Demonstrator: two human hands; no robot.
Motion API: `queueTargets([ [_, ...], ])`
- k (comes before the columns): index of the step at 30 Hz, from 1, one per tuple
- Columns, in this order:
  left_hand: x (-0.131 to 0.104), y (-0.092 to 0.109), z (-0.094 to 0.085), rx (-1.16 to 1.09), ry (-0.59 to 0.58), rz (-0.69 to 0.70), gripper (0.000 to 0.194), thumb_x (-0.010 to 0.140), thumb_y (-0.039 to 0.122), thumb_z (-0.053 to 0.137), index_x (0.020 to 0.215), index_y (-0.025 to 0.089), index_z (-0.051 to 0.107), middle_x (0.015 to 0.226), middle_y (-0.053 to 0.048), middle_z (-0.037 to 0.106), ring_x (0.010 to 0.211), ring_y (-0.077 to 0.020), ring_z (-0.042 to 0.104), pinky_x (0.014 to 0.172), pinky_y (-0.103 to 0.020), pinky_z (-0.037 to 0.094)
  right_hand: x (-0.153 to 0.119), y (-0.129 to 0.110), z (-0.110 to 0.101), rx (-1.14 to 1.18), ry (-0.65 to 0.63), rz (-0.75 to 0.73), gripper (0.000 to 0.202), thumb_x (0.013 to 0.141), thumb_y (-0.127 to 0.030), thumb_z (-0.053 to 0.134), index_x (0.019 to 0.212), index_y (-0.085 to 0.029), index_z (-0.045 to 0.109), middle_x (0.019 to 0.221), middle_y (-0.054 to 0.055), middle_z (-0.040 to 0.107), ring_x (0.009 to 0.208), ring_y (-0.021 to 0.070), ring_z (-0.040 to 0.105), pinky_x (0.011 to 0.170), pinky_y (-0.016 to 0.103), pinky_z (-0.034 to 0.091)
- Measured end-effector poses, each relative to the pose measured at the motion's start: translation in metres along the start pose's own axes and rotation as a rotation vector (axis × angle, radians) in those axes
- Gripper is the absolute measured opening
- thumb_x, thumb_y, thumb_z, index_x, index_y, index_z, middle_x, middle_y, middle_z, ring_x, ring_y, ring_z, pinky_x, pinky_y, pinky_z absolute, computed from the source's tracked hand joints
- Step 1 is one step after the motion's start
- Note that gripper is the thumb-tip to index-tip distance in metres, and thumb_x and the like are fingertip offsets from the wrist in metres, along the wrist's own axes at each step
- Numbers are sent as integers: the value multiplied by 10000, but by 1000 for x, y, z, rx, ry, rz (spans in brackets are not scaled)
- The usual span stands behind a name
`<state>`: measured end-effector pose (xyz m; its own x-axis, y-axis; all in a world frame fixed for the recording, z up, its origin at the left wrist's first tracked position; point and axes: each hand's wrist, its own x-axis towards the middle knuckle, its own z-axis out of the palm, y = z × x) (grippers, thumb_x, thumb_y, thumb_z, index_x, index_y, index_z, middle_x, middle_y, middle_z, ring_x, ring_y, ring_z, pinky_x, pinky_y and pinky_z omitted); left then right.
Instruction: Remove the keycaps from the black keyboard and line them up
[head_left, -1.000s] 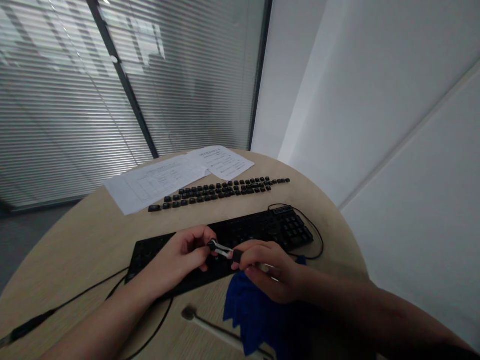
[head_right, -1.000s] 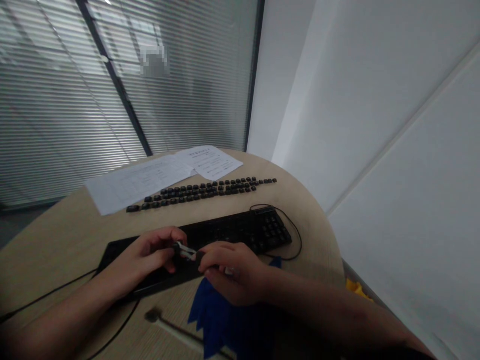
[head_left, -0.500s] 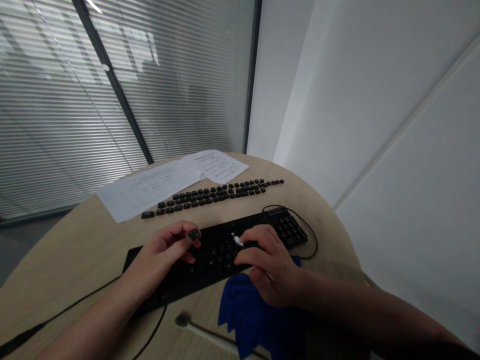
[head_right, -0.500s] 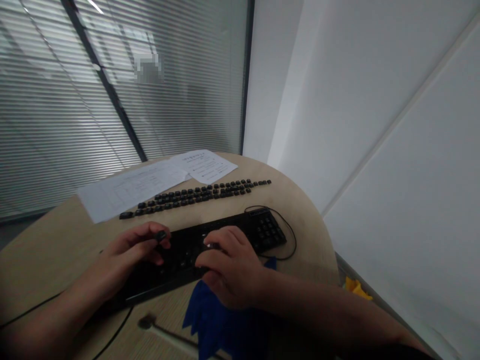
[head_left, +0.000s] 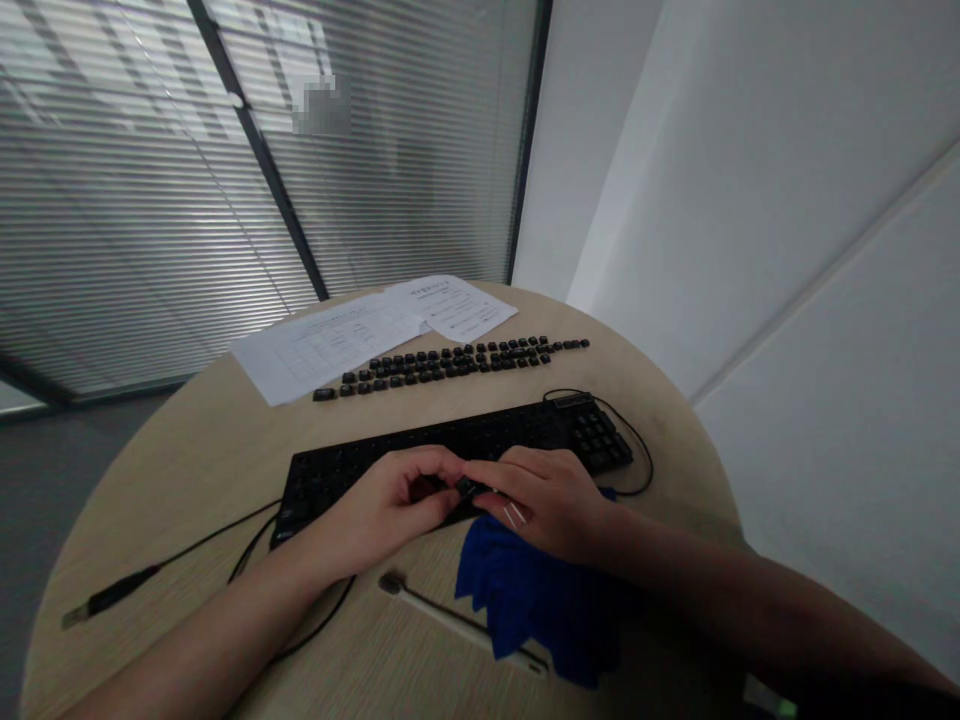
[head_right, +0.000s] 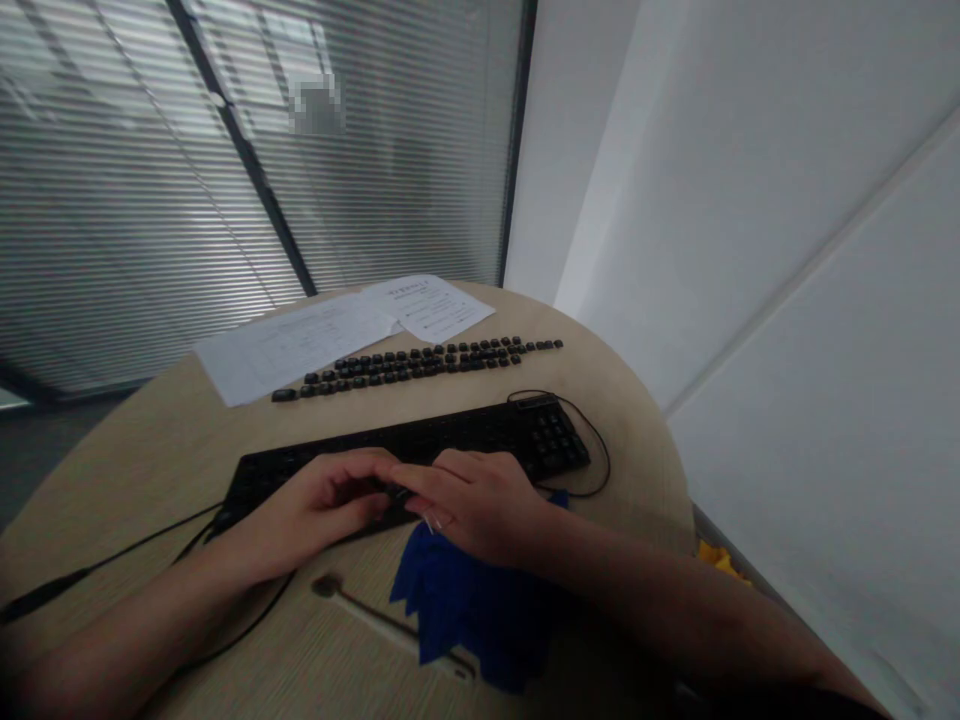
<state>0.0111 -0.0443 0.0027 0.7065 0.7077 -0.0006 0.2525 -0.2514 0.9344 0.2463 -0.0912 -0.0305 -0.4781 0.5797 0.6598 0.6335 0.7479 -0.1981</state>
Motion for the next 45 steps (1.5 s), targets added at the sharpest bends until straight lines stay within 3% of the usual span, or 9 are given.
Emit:
queueTargets([
  [6, 2, 0, 0, 55, -74, 51, 194, 935, 329, 612, 991, 230, 770, 1003, -35, 785, 921, -205, 731, 848, -327, 589, 0, -1, 8, -10, -19, -27, 222, 1051, -274, 576, 1224, -242, 711, 928, 27, 756, 771, 139, 690, 654, 241, 497],
  [10, 1, 1, -6, 201, 50, 87, 274, 957, 391, 598, 1123, 247, 762, 1119, -60, 786, 982, -232, 743, 883, -359, 609, 6, 13, -11, -2, 50, 28, 185, 1039, -255, 582, 1142, -240, 735, 933, 41, 759, 809, 161, 701, 721, 263, 534],
  [12, 0, -3, -16, 372, 149, 117, 340, 954, 424, 607, 1208, 248, 749, 1184, -80, 777, 1038, -261, 738, 945, -405, 601, 10, 39, -33, -47, 118, 171, 176, 1018, -257, 612, 1133, -253, 745, 963, 49, 762, 834, 179, 701, 771, 288, 550],
  [15, 2, -15, -34, 636, 243, 154, 402, 943, 474, 603, 1215, 226, 763, 1228, -115, 767, 1110, -314, 717, 1057, -495, 553, 15, 103, -66, -231, 175, 487, 203, 958, -280, 693, 1143, -224, 751, 949, 53, 761, 761, 188, 674, 780, 329, 545],
  [19, 7, -38, -49, 795, 234, 119, 458, 925, 472, 607, 1274, 208, 745, 1360, -144, 723, 1239, -355, 674, 1113, -540, 519, 16, 192, -79, -339, -240, 729, 230, 934, -204, 693, 1148, -151, 759, 967, 80, 787, 806, 185, 687, 783, 306, 513],
  [23, 9, -51, -47, 824, 178, 109, 473, 949, 430, 589, 1346, 204, 709, 1436, -140, 682, 1303, -343, 648, 1153, -533, 493, 16, 235, -61, -308, -403, 696, 211, 906, -175, 730, 1108, -148, 782, 985, 66, 812, 786, 159, 707, 747, 252, 506],
  [27, 8, -54, -45, 846, 146, 94, 475, 950, 417, 606, 1373, 217, 692, 1455, -126, 672, 1332, -332, 632, 1173, -520, 480, 22, 249, -44, -336, -469, 653, 226, 923, -194, 710, 1135, -185, 791, 1058, 72, 816, 906, 196, 737, 799, 260, 515],
  [33, 7, -57, -46, 875, 140, 82, 493, 972, 436, 588, 1408, 220, 666, 1480, -135, 654, 1348, -339, 620, 1173, -552, 470, 27, 258, -34, -394, -507, 632, 257, 941, -220, 690, 1175, -203, 794, 1084, 92, 818, 980, 246, 746, 851, 301, 533],
  [45, 2, -57, -46, 886, 152, 96, 491, 972, 458, 609, 1417, 257, 660, 1533, -119, 613, 1367, -350, 612, 1166, -561, 483, 10, 252, -26, -415, -403, 578, 331, 978, -278, 667, 1290, -217, 759, 1183, 86, 808, 1094, 266, 746, 971, 352, 546],
])
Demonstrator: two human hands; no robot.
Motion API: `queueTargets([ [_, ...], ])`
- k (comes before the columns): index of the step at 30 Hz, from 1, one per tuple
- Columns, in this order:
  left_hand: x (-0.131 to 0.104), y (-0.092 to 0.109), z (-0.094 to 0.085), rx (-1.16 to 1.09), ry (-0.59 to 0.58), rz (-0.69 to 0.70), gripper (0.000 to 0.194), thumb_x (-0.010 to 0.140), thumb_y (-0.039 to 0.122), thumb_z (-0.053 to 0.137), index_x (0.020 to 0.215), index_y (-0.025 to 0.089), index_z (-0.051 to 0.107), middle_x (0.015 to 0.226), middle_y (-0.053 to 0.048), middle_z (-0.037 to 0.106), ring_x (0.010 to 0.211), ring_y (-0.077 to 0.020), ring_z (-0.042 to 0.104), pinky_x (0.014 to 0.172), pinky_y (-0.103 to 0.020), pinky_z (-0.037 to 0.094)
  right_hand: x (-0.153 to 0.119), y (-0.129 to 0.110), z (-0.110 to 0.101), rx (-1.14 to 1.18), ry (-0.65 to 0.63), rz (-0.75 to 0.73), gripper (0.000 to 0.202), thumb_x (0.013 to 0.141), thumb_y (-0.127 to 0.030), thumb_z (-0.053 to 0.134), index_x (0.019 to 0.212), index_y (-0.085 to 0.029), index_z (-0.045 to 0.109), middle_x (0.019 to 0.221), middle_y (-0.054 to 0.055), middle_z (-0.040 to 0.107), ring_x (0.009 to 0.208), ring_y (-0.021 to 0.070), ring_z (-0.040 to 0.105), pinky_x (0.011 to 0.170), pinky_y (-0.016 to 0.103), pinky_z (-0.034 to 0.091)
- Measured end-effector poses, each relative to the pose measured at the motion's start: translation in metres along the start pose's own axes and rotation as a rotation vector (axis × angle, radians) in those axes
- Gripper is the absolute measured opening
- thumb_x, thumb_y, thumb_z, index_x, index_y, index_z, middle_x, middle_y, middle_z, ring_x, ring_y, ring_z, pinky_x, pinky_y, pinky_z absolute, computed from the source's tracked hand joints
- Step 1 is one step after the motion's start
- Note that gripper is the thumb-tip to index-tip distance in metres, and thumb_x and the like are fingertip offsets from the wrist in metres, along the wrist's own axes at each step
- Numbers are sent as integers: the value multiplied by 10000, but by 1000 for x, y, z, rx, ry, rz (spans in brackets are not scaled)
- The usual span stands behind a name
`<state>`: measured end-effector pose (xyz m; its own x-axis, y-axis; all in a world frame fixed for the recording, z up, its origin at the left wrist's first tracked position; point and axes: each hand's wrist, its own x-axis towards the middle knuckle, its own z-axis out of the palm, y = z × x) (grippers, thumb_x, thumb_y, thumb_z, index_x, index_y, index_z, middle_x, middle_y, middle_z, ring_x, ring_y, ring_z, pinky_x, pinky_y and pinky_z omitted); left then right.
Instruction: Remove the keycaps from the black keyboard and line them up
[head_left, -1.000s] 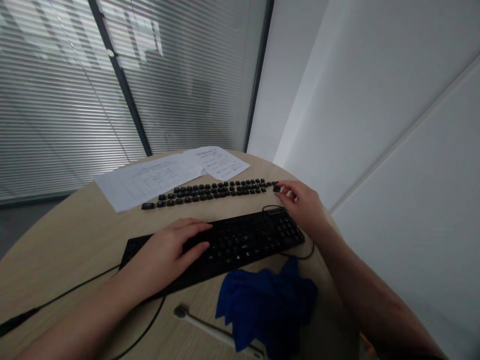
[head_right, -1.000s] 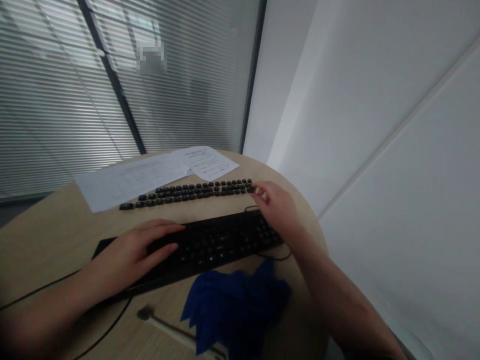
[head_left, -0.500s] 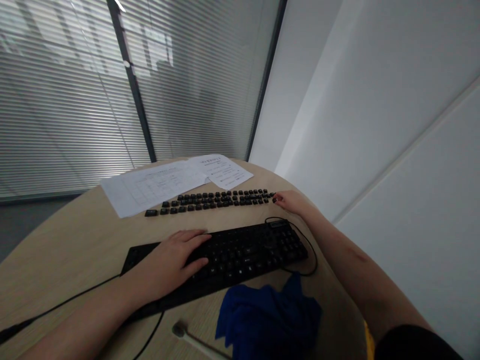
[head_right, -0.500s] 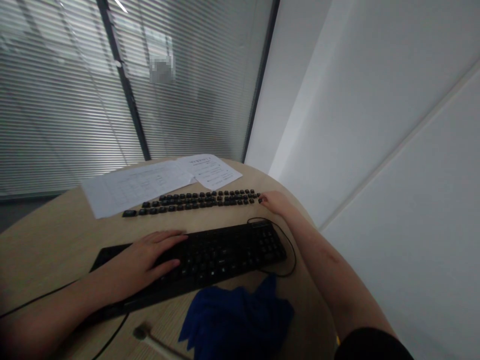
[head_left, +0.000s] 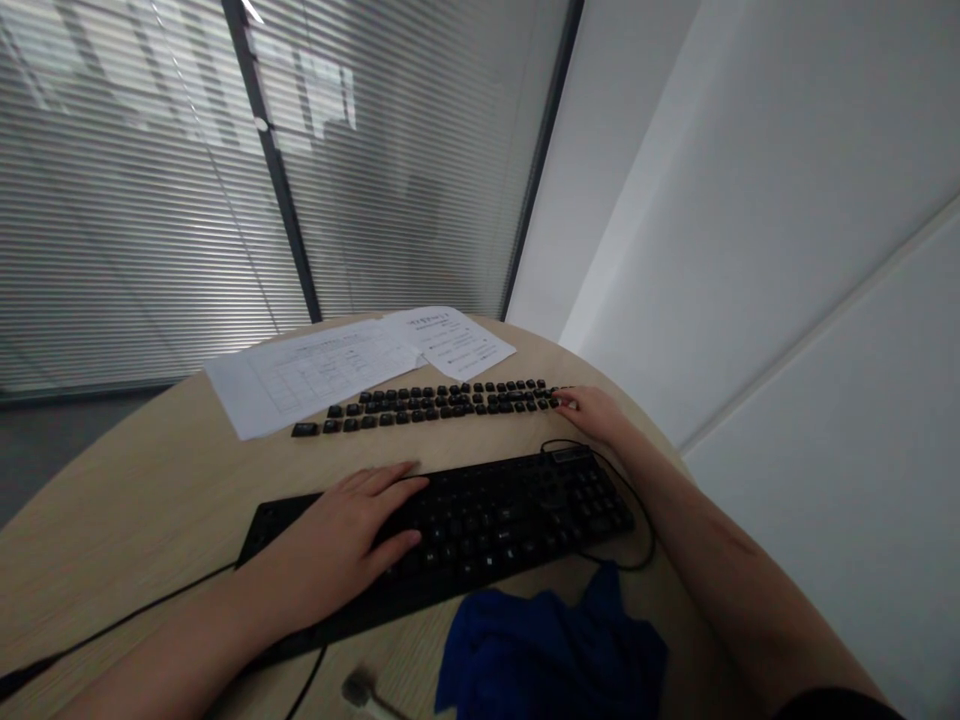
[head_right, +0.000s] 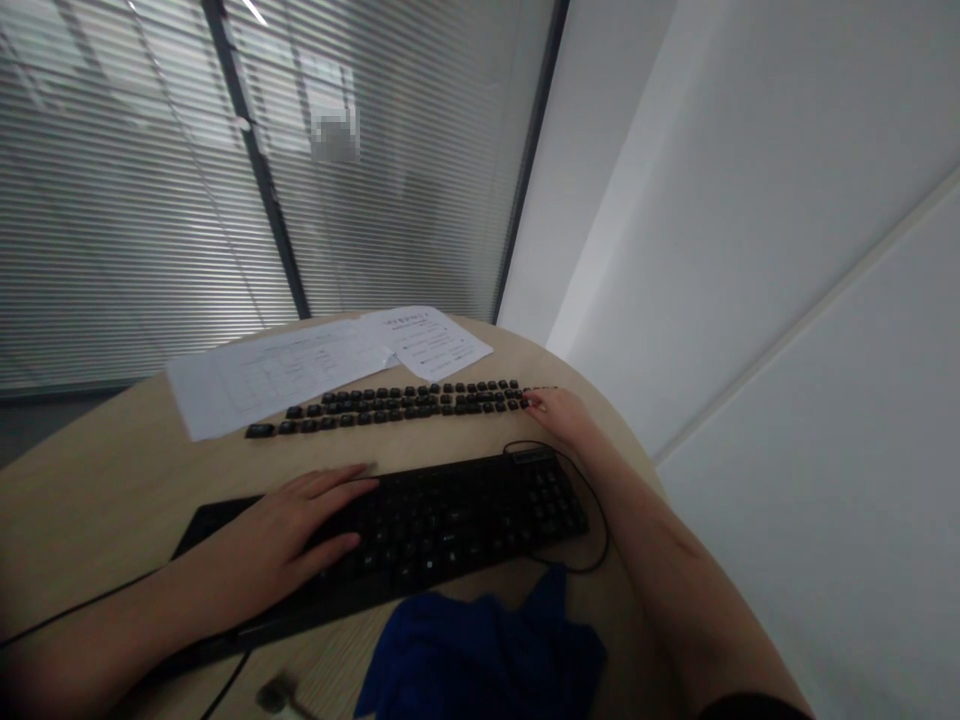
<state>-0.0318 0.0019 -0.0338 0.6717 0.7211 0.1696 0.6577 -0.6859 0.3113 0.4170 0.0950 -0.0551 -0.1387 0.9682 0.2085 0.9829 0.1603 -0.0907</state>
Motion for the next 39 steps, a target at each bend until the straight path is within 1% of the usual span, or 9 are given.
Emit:
queueTargets([
  [13, 2, 3, -2, 9, -28, 8, 482, 1004, 477, 552, 1414, 248, 657, 1504, -111, 638, 1360, -331, 615, 1166, -539, 483, -2, -3, 11, -20, 65, 61, 269, 997, -329, 615, 1191, -289, 797, 1211, 41, 808, 1123, 280, 747, 985, 386, 563],
  [23, 2, 1, -2, 17, -27, 9, 485, 1005, 465, 557, 1427, 243, 649, 1506, -124, 634, 1362, -328, 614, 1167, -523, 482, -6, -2, 9, 22, 130, 71, 260, 974, -306, 642, 1178, -248, 792, 1153, 55, 822, 1076, 280, 760, 957, 372, 568],
  [26, 2, 2, -3, 9, -34, 7, 484, 1004, 453, 563, 1431, 241, 646, 1507, -130, 633, 1365, -330, 611, 1170, -525, 478, -11, 0, -2, 43, 206, 87, 322, 1032, -336, 522, 1169, -212, 786, 1199, 97, 805, 1103, 280, 746, 992, 379, 551],
  [29, 3, 3, -4, -14, -34, 5, 488, 995, 444, 574, 1423, 221, 653, 1494, -148, 639, 1360, -346, 614, 1172, -550, 471, -17, 3, -22, 75, 328, 125, 452, 1070, -344, 369, 1234, -159, 747, 1194, 143, 794, 1107, 281, 736, 1009, 400, 540],
  [31, 3, 5, -6, -39, -29, 1, 500, 987, 437, 583, 1427, 209, 649, 1490, -157, 640, 1358, -349, 615, 1169, -553, 474, -24, 4, -38, 214, 464, 161, 517, 1077, -398, 315, 1230, -144, 739, 1115, 143, 800, 1008, 272, 748, 950, 404, 560],
  [33, 4, 6, -8, -90, -12, 12, 492, 965, 421, 611, 1412, 221, 657, 1482, -143, 649, 1350, -336, 622, 1162, -531, 486, -35, 3, -53, 418, 595, 185, 595, 1078, -504, 285, 1147, -158, 764, 1019, 121, 794, 928, 257, 741, 888, 394, 569],
  [36, 6, 7, -15, -186, 30, 44, 293, 942, 379, 631, 1173, 259, 763, 1392, -87, 708, 1260, -291, 677, 1119, -481, 525, -56, 0, -72, 620, 649, 240, 743, 1050, -675, 244, 925, -190, 792, 791, 73, 720, 792, 226, 697, 788, 361, 555],
  [37, 7, 7, -17, -208, 46, 51, 218, 941, 374, 625, 1039, 259, 782, 1333, -72, 735, 1202, -276, 702, 1087, -465, 543, -65, -3, -77, 672, 624, 272, 779, 1035, -720, 235, 862, -195, 785, 690, 51, 662, 697, 207, 659, 733, 350, 546],
  [39, 8, 7, -23, -236, 80, 51, 225, 941, 387, 613, 840, 248, 758, 1205, -58, 773, 1080, -254, 735, 1009, -441, 574, -80, -9, -82, 813, 542, 327, 802, 1004, -785, 250, 800, -200, 760, 532, -1, 521, 531, 173, 552, 633, 336, 531],
])
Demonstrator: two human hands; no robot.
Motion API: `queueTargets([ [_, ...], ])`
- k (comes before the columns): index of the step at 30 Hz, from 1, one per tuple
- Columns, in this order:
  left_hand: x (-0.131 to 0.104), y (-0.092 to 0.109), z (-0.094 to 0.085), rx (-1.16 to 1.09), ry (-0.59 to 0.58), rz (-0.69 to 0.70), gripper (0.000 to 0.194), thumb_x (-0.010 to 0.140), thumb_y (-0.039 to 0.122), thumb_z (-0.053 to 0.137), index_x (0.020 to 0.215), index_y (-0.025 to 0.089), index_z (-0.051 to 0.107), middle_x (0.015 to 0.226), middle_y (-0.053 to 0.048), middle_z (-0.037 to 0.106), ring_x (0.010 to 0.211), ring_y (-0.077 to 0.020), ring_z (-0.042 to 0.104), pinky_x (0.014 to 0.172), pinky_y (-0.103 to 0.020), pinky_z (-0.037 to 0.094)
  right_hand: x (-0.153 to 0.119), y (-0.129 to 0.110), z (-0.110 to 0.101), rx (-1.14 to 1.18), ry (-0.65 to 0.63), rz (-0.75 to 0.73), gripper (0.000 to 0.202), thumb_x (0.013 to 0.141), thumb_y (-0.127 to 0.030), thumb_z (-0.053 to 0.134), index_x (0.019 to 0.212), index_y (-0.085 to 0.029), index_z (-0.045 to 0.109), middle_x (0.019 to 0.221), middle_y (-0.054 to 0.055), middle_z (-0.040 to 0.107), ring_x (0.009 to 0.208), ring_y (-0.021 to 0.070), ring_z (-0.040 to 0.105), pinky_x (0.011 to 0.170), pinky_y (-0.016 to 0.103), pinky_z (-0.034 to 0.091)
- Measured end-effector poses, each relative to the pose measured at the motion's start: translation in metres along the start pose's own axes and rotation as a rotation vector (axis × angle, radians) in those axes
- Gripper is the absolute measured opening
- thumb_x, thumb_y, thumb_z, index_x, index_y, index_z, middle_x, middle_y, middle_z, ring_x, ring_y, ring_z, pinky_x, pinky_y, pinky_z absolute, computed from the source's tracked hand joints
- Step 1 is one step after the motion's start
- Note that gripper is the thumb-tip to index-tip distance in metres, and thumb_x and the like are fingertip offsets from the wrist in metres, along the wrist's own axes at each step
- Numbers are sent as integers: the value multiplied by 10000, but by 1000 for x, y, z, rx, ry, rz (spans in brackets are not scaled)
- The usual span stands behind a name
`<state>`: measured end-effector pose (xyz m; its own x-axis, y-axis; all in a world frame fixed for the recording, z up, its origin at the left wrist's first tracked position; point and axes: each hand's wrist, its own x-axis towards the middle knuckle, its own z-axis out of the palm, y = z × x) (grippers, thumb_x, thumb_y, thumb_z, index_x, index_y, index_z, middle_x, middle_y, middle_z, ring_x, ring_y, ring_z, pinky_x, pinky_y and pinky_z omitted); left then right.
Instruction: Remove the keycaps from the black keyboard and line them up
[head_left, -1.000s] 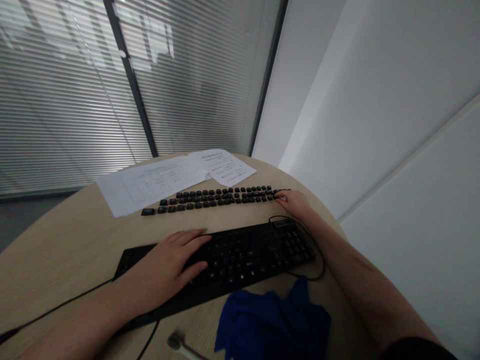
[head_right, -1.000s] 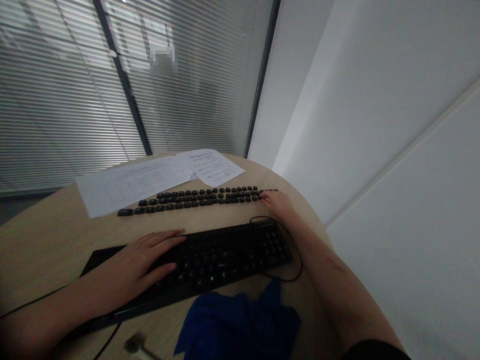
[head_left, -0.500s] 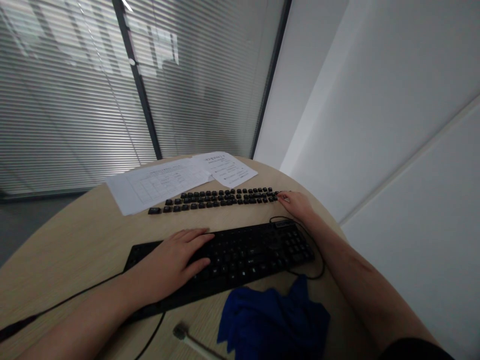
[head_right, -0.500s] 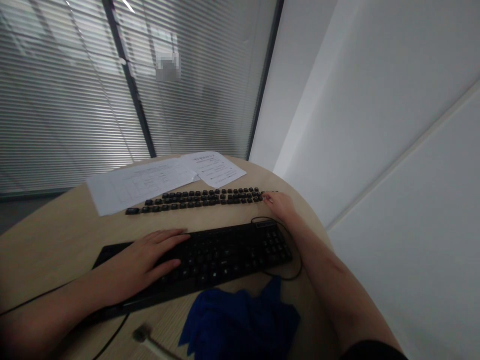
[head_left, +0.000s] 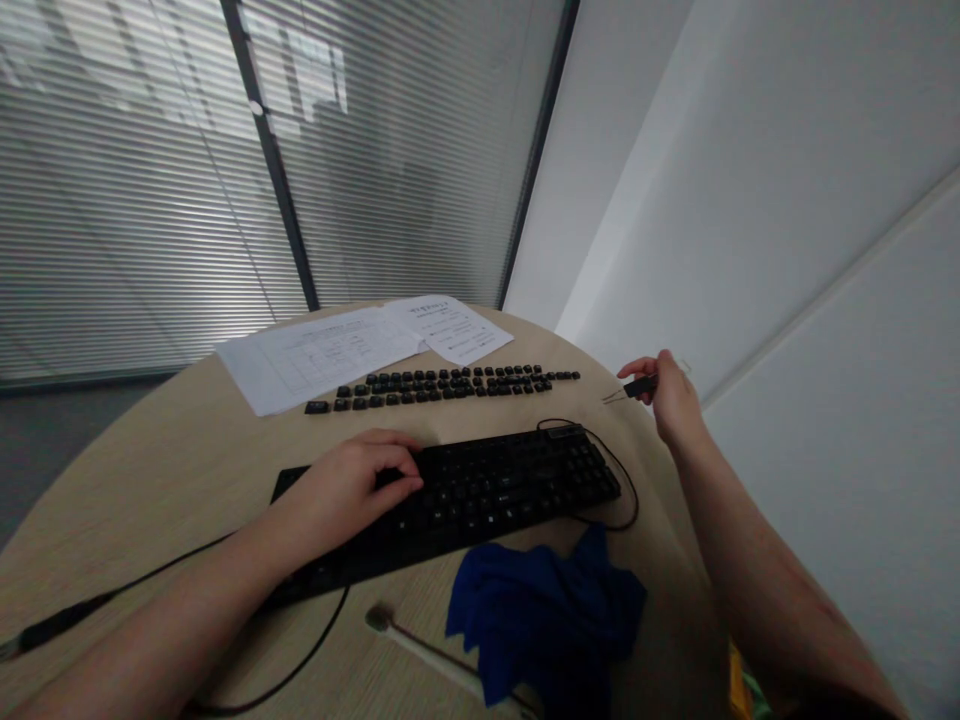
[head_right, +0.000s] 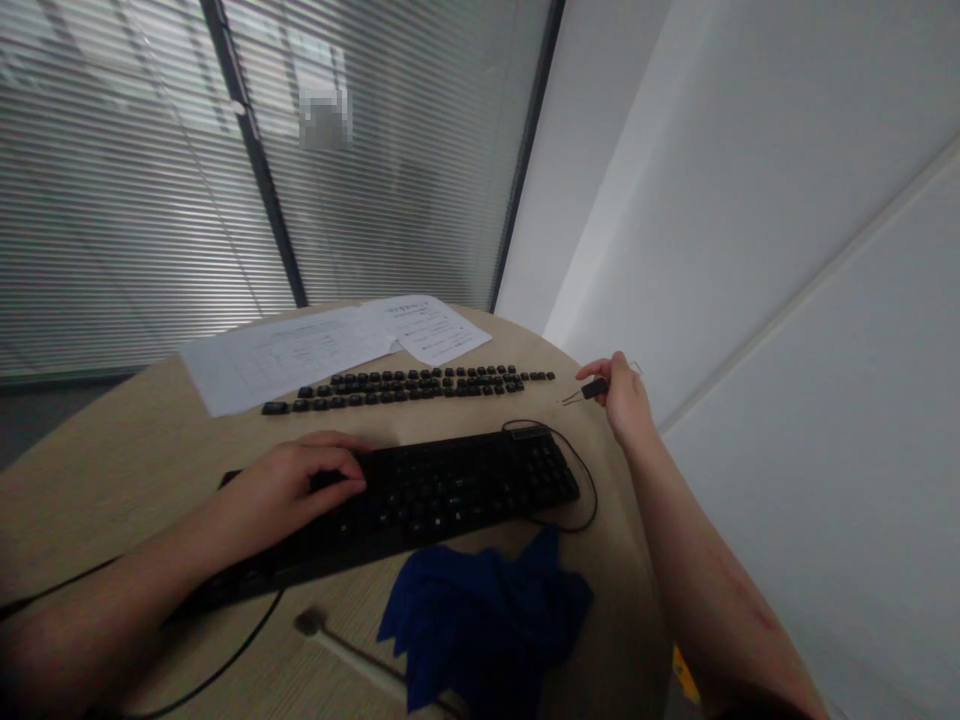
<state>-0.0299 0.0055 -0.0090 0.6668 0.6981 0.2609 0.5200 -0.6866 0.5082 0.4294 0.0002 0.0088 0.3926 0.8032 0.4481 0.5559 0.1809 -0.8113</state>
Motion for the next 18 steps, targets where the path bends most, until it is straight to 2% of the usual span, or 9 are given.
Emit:
queueTargets([
  [3, 2, 1, -7, -16, 37, -26, 277, 945, 417, 582, 805, 237, 739, 1058, -60, 793, 955, -242, 744, 896, -414, 594, -22, -7, -2, 236, -92, 141, 695, 947, -819, 429, 784, -205, 709, 458, -52, 427, 461, 148, 503, 617, 332, 575],
  [6, 3, 2, -10, -18, 65, -67, 331, 968, 445, 536, 853, 225, 756, 1006, -66, 798, 916, -241, 743, 856, -402, 591, -40, -9, 2, 436, -179, 241, 529, 825, -733, 730, 879, -208, 689, 558, -49, 571, 518, 131, 587, 682, 339, 632],
  [9, 2, 0, -11, -11, 89, -95, 360, 975, 471, 526, 872, 228, 771, 1021, -61, 807, 922, -241, 744, 868, -395, 591, -50, -4, 5, 477, -297, 316, 547, 702, -580, 906, 1056, -226, 686, 779, 1, 730, 650, 153, 699, 705, 334, 647],
  [11, 2, -2, -11, -14, 93, -102, 357, 971, 482, 538, 887, 235, 781, 1026, -57, 810, 927, -239, 746, 875, -390, 592, -53, 2, 7, 477, -323, 325, 568, 692, -557, 913, 1089, -227, 677, 840, 20, 750, 692, 165, 721, 702, 327, 641],
  [13, 2, -4, -10, -24, 100, -101, 339, 956, 483, 563, 897, 238, 789, 1030, -58, 809, 932, -240, 747, 881, -391, 591, -52, 10, 10, 498, -292, 296, 521, 756, -607, 840, 1067, -229, 660, 812, 9, 724, 668, 159, 704, 675, 318, 624],
  [16, 2, -6, -9, -25, 101, -109, 303, 925, 475, 601, 868, 240, 783, 1009, -58, 806, 922, -242, 746, 863, -390, 589, -50, 19, 18, 504, -211, 232, 450, 860, -677, 671, 983, -251, 598, 695, -38, 621, 564, 146, 635, 585, 304, 576],
  [18, 2, -6, -9, -17, 102, -127, 293, 911, 475, 610, 843, 240, 771, 969, -56, 805, 890, -242, 744, 828, -385, 586, -50, 21, 25, 463, -197, 220, 442, 882, -701, 585, 922, -262, 552, 612, -66, 530, 476, 141, 559, 470, 273, 491],
])
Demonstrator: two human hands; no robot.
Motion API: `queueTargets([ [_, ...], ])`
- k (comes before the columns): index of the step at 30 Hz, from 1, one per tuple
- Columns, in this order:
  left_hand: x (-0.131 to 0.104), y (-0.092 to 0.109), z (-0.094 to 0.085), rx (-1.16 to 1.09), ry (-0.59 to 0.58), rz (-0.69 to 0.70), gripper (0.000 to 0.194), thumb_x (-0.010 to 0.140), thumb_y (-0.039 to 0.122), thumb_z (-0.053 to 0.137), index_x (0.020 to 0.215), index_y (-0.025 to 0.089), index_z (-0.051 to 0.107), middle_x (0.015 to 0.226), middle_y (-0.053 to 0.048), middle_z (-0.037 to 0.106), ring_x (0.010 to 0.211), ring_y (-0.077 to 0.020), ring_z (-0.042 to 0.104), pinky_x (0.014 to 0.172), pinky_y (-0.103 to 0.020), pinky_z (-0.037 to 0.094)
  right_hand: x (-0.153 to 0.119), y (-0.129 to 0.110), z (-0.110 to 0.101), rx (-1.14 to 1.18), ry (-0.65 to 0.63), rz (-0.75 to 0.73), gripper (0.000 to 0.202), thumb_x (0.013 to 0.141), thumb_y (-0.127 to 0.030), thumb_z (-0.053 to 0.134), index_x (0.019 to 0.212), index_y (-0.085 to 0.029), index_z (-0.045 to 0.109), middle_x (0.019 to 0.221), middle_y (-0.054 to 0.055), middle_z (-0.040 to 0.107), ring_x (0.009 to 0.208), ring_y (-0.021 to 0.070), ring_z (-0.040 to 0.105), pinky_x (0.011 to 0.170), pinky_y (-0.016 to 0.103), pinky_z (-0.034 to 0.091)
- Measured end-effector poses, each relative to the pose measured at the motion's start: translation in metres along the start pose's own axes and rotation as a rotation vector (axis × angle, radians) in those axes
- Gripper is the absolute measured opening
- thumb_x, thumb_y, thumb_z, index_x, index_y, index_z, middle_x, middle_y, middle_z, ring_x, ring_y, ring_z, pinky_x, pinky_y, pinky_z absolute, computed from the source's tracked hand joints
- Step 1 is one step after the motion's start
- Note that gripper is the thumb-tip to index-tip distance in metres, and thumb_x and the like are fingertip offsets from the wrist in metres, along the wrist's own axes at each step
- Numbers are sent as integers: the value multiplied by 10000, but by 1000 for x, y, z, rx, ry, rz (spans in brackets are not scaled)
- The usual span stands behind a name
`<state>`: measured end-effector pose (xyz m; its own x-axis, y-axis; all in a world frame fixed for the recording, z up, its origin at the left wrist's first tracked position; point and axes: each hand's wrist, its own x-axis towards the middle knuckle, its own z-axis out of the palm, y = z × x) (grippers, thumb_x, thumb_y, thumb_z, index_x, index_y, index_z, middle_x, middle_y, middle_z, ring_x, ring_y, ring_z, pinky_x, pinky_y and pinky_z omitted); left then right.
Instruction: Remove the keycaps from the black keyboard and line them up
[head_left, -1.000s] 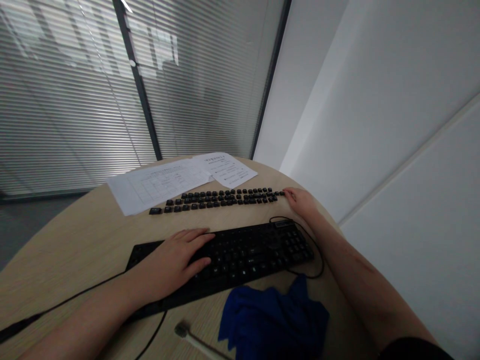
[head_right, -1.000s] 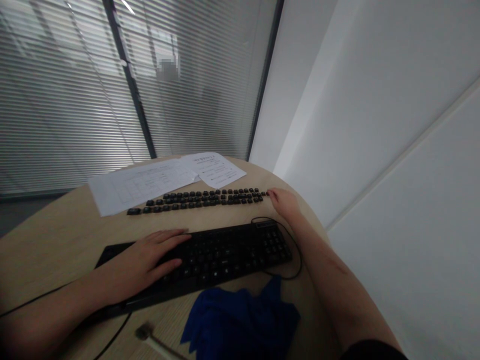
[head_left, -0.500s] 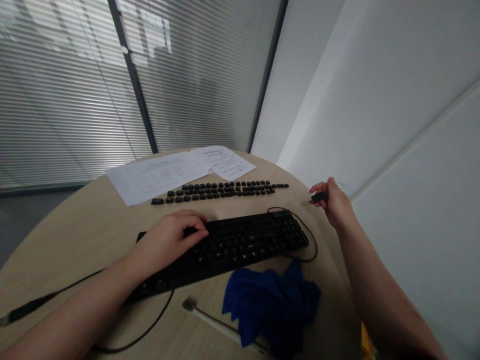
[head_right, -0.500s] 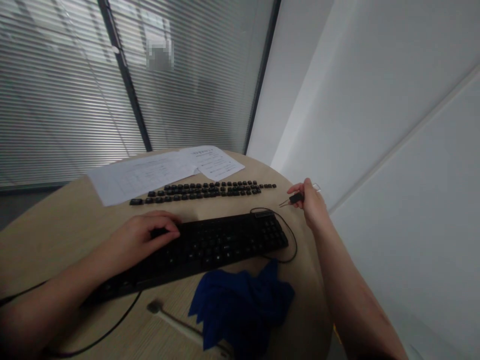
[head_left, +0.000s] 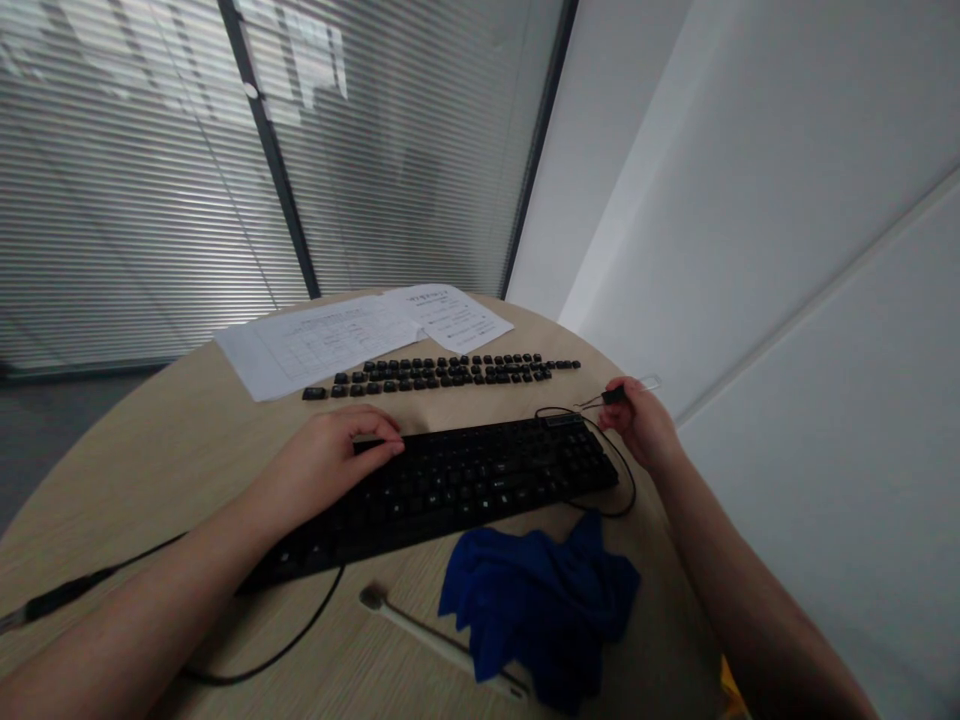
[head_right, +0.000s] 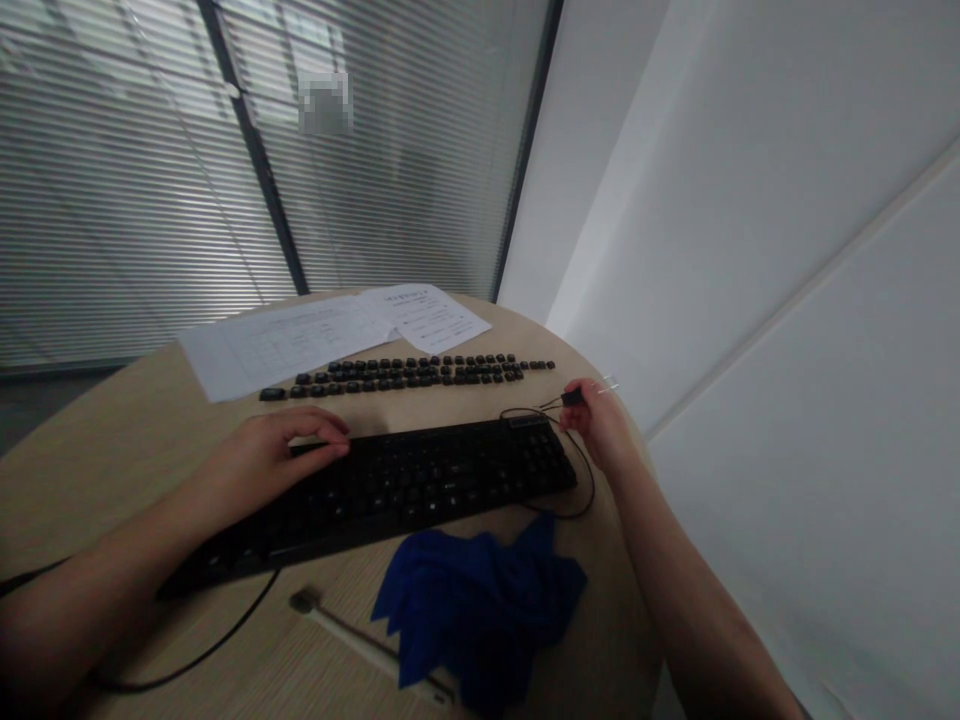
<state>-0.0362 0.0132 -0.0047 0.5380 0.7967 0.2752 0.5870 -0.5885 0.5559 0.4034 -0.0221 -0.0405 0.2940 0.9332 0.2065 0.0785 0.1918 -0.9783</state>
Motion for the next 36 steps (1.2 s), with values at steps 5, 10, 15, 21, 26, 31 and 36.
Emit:
queueTargets([
  [5, 1, -1, 2, 17, 4, -48, 356, 926, 519, 570, 850, 232, 765, 922, -65, 806, 848, -253, 742, 789, -393, 575, -8, 2, 13, -203, -14, 5, 466, 933, -698, 448, 863, -252, 567, 480, -77, 432, 385, 128, 419, 368, 224, 279],
  [10, 2, -4, 3, 4, -25, -34, 381, 963, 518, 520, 901, 238, 772, 948, -65, 810, 868, -264, 749, 809, -411, 587, -18, 0, 18, -460, -26, -96, 444, 990, -637, 411, 836, -256, 580, 511, -43, 487, 452, 154, 492, 436, 257, 367],
  [15, 2, -7, 6, 12, -58, 45, 308, 950, 462, 550, 995, 258, 777, 1039, -64, 811, 953, -273, 752, 909, -449, 603, -20, -1, 19, -661, -19, -133, 404, 1011, -582, 390, 837, -270, 578, 527, -16, 517, 496, 198, 547, 484, 303, 406],
  [21, -1, -5, 11, 64, -121, 134, 343, 958, 460, 552, 1096, 244, 780, 1227, -103, 765, 1103, -304, 724, 1027, -519, 572, -20, -3, 22, -719, -16, -147, 390, 1019, -581, 376, 853, -277, 555, 493, -17, 516, 495, 220, 568, 503, 316, 419],
  [26, -4, -1, 13, 103, -155, 153, 365, 966, 463, 541, 1152, 252, 775, 1334, -102, 723, 1198, -315, 690, 1092, -533, 538, -22, -3, 26, -751, -27, -158, 351, 1021, -552, 390, 872, -276, 548, 500, -11, 545, 496, 224, 581, 503, 314, 416],
  [31, -4, -2, 14, 95, -186, 140, 365, 960, 462, 557, 1173, 259, 772, 1347, -99, 715, 1227, -323, 678, 1121, -537, 519, -22, 2, 28, -716, 3, -162, 423, 1033, -617, 364, 852, -272, 530, 502, -16, 555, 480, 202, 579, 501, 298, 434],
  [36, -5, -1, 17, 62, -224, 162, 334, 957, 441, 571, 1154, 269, 778, 1335, -92, 717, 1213, -313, 685, 1111, -524, 527, -18, 17, 25, -695, 34, -194, 482, 1023, -683, 347, 852, -271, 529, 533, -1, 581, 503, 201, 595, 492, 295, 440],
])
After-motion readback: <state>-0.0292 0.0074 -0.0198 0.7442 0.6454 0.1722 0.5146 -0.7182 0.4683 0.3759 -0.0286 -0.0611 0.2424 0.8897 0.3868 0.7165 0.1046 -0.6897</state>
